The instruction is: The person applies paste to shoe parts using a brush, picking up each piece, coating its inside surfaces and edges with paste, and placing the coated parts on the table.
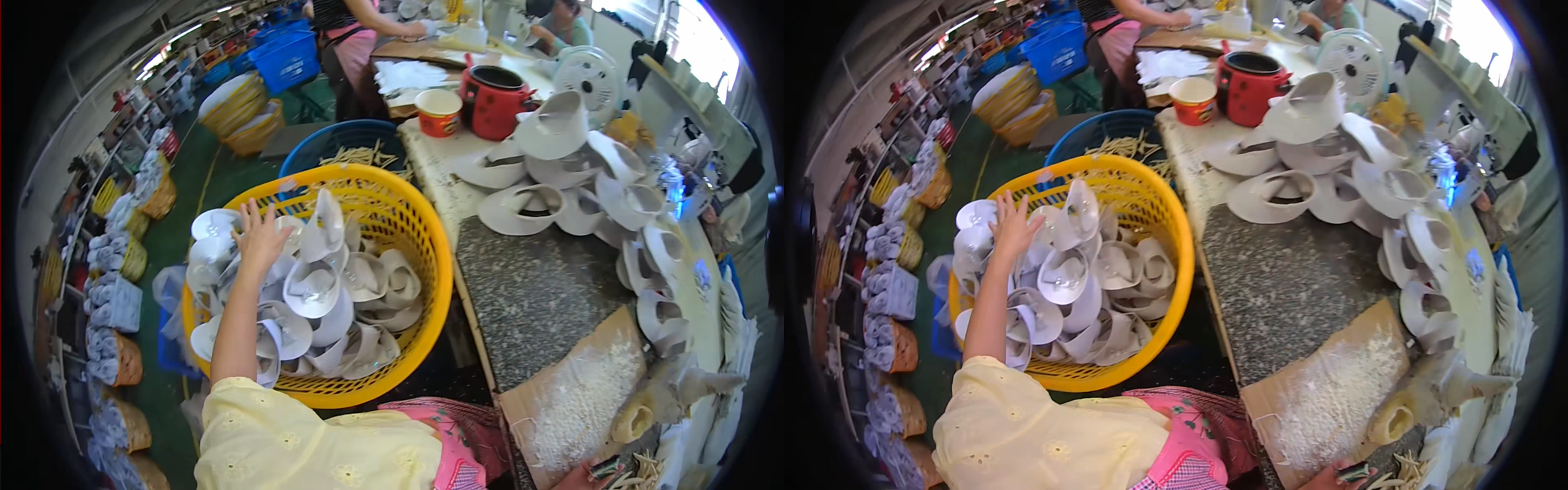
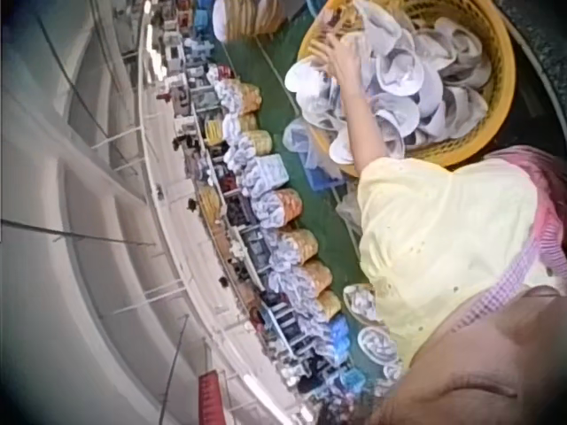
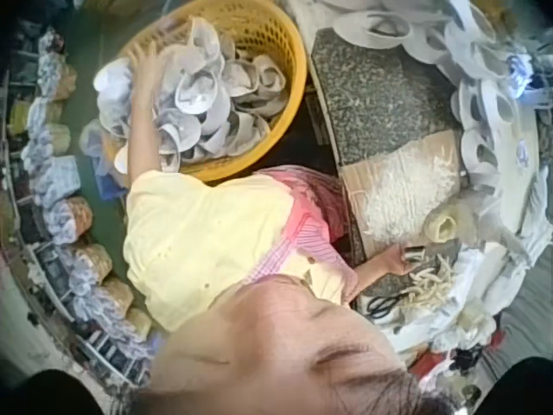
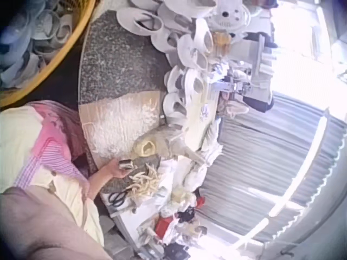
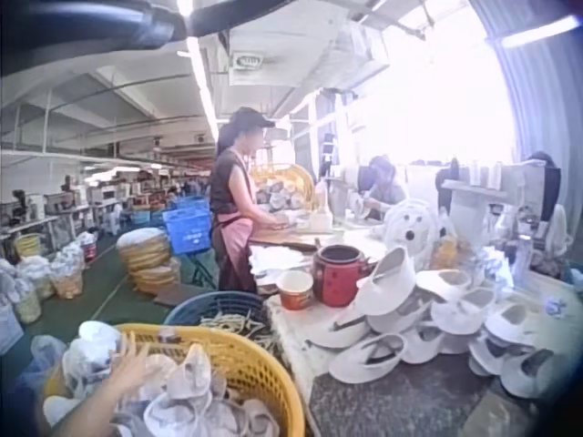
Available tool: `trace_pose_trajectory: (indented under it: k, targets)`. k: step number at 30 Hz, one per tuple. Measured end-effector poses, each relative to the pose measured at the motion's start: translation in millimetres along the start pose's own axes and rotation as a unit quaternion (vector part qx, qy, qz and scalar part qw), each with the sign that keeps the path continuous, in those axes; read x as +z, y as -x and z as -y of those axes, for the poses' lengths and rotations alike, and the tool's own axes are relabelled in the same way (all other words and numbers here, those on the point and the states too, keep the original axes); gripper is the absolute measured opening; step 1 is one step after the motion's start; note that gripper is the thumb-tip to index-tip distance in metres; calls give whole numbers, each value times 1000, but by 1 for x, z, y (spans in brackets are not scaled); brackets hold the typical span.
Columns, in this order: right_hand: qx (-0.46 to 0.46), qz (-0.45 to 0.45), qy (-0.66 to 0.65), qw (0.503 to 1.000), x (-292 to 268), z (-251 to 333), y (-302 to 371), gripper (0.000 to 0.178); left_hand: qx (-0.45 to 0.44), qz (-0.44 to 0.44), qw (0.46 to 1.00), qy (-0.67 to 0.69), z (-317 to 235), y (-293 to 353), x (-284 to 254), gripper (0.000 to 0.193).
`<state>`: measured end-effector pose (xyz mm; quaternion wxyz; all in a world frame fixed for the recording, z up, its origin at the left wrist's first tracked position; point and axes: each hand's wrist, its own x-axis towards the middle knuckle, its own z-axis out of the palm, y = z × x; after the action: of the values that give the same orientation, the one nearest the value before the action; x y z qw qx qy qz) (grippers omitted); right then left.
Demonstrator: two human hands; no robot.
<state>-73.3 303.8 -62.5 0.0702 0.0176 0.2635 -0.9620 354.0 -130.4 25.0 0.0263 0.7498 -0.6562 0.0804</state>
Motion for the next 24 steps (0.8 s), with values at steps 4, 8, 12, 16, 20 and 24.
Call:
trace_pose_trajectory:
  k: [4,8,12,16,20,24]
  targets:
    - [-17,-43,20,999,12,-13,-1,20,-34,30,998,52,41,-3,28,67]
    - [-5,-65,17,998,4,-10,-5,20,-57,194,954,220,-2,-20,59,69]
    - [24,75,36,996,-9,-9,-3,22,189,18,970,149,-101,29,37,44]
    - [-12,76,70,995,-25,-3,-2,25,546,-259,722,338,-187,79,-44,23]
    - [12,174,76,982,-17,3,6,24,771,-59,561,296,-261,129,-41,31]
    - [-209,139,288,924,22,-2,31,21,821,106,495,265,-307,134,-16,37]
